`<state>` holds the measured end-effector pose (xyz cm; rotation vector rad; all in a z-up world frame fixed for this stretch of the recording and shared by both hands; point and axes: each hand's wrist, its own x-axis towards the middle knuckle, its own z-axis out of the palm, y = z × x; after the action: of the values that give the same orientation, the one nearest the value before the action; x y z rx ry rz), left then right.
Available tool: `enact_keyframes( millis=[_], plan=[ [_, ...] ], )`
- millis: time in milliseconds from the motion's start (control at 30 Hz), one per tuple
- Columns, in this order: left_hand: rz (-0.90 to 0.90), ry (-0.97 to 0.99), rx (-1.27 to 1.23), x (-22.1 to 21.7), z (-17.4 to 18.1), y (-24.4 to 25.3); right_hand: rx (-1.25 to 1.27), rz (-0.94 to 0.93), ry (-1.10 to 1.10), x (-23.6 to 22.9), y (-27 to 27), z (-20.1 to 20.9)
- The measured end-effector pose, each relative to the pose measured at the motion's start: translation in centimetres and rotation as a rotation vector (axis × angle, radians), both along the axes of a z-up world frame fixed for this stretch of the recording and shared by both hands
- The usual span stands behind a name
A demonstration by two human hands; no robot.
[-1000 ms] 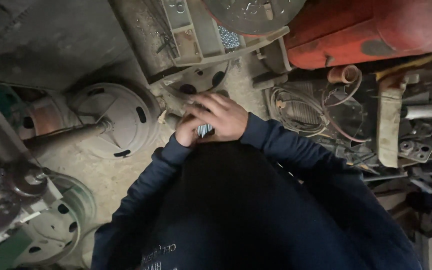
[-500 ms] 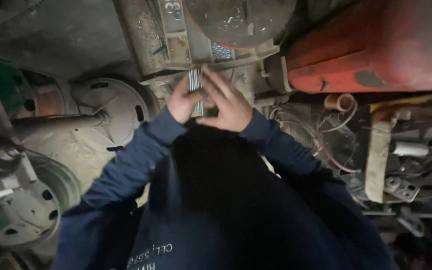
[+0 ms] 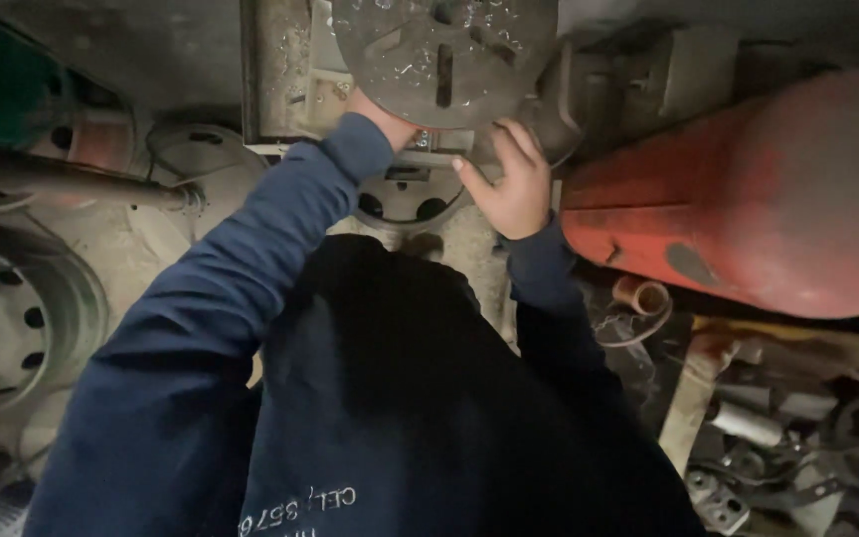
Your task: The person selects metal rods from a compartmentalized organizer and grinds their ends against a bench grinder wheel. The person handles the rods one at a time, rotating them while grinding, and places them back into the organizer after each rod is processed.
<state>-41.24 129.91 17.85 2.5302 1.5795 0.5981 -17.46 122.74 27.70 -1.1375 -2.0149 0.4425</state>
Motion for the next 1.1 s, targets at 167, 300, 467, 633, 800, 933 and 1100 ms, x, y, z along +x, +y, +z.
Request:
enact_keyframes(
  millis=[167,300,467,633,800,933,1100],
  plan=[
    [0.159,-0.22,0.053,1.7,0.0,-0.8,-0.088,0.156,0.067,-0.5,1.4,1.4],
    [0.215,-0.146,-0.008,3.2,4.4,-1.7,-0.051,0.181,0.083,0.3,3.1,-0.3],
    [0.233,-0.242,-0.013,2.3,4.5,-1.7,-0.04,0.176,0.152,1.5,4.7,-1.0],
    [0.207,-0.23,-0.122,-1.5,7.8,-6.7,-0.122,0.141,0.088,1.5,5.1,-0.7],
    [0.338,-0.553,-0.212,-4.4,9.9,-15.5,-0.268,0.343,-0.009,-1.4,6.4,1.0],
    [0.542,-0.747,-0.438,-5.5,6.3,-19.9,-0.209,0.545,-0.143,-3.1,7.8,0.4],
    [0.561,-0.744,-0.478,-6.7,5.5,-21.2,-0.101,0.668,-0.317,-1.9,8.6,-1.9]
  ],
)
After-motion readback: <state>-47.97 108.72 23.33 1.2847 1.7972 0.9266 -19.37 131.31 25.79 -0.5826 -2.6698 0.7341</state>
